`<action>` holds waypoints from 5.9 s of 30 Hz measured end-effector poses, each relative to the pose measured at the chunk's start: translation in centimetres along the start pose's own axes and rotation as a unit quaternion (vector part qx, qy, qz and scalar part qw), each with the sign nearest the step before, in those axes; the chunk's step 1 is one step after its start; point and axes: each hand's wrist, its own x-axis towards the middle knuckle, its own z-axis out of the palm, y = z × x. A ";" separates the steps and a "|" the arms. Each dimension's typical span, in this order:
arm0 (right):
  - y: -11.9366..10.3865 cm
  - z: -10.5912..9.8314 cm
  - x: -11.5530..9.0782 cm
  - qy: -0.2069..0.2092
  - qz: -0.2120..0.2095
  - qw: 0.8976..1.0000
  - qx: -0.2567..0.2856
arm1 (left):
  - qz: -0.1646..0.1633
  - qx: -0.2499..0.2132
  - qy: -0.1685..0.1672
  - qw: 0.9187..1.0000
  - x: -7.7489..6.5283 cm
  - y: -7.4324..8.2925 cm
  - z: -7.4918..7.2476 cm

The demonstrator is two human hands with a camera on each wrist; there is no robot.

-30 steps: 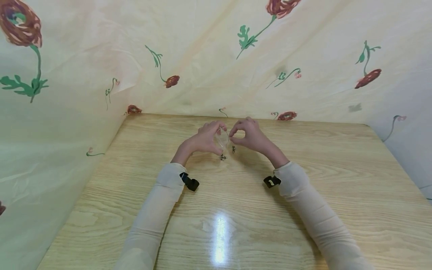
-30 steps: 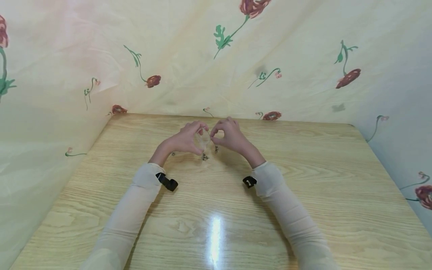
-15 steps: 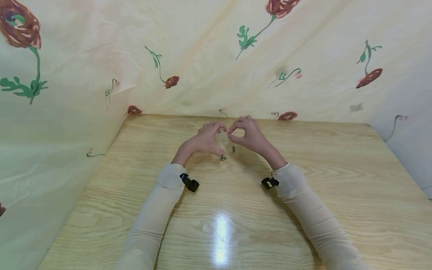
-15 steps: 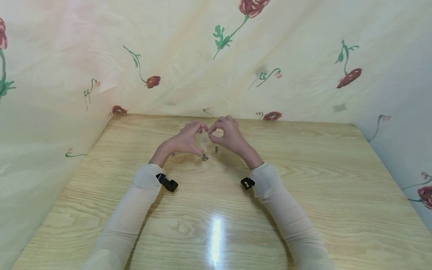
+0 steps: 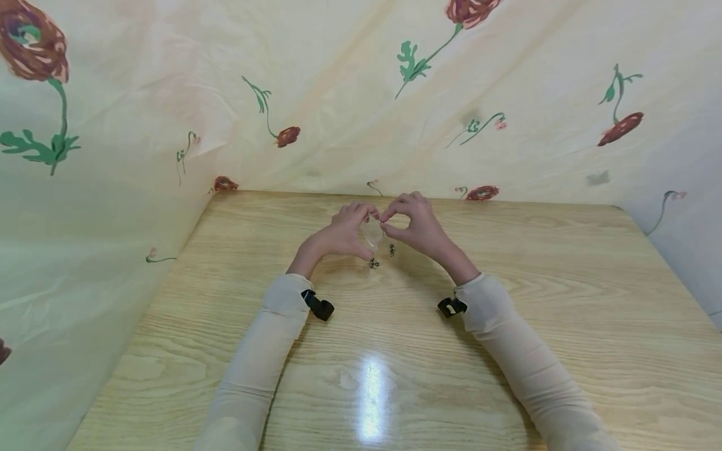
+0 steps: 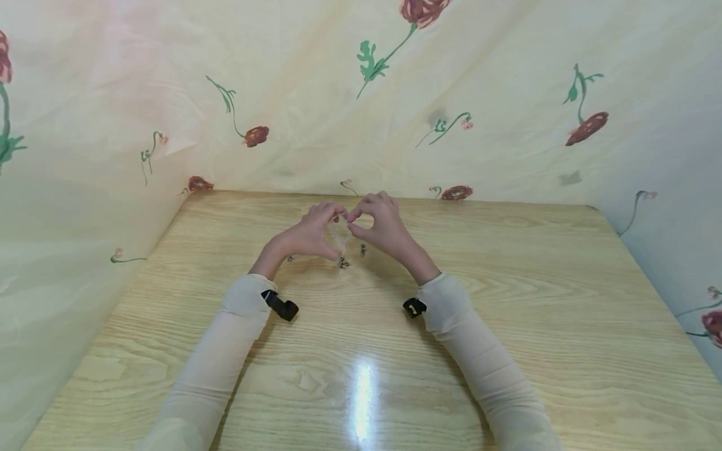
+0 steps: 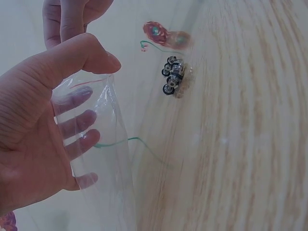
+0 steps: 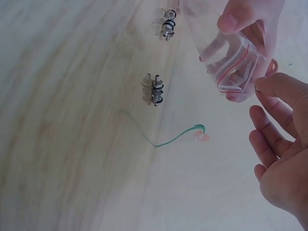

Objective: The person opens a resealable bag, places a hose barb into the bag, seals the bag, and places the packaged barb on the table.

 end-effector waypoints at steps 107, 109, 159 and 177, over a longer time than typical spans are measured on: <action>-0.4 -0.5 -1.3 -0.093 -0.015 0.995 -0.032 | -0.001 -0.010 0.001 1.000 -0.3 0.0 -0.3; -0.4 -0.5 -1.4 -0.098 -0.022 0.994 -0.035 | -0.001 -0.011 0.000 1.000 -0.3 0.0 -0.3; -0.8 1.6 -3.1 -0.206 -0.059 0.971 -0.102 | -0.001 -0.015 -0.001 1.000 -0.5 0.1 -0.4; -0.5 1.7 -3.2 -0.227 -0.051 0.969 -0.088 | 0.001 -0.019 0.000 1.000 -0.4 -0.1 -0.4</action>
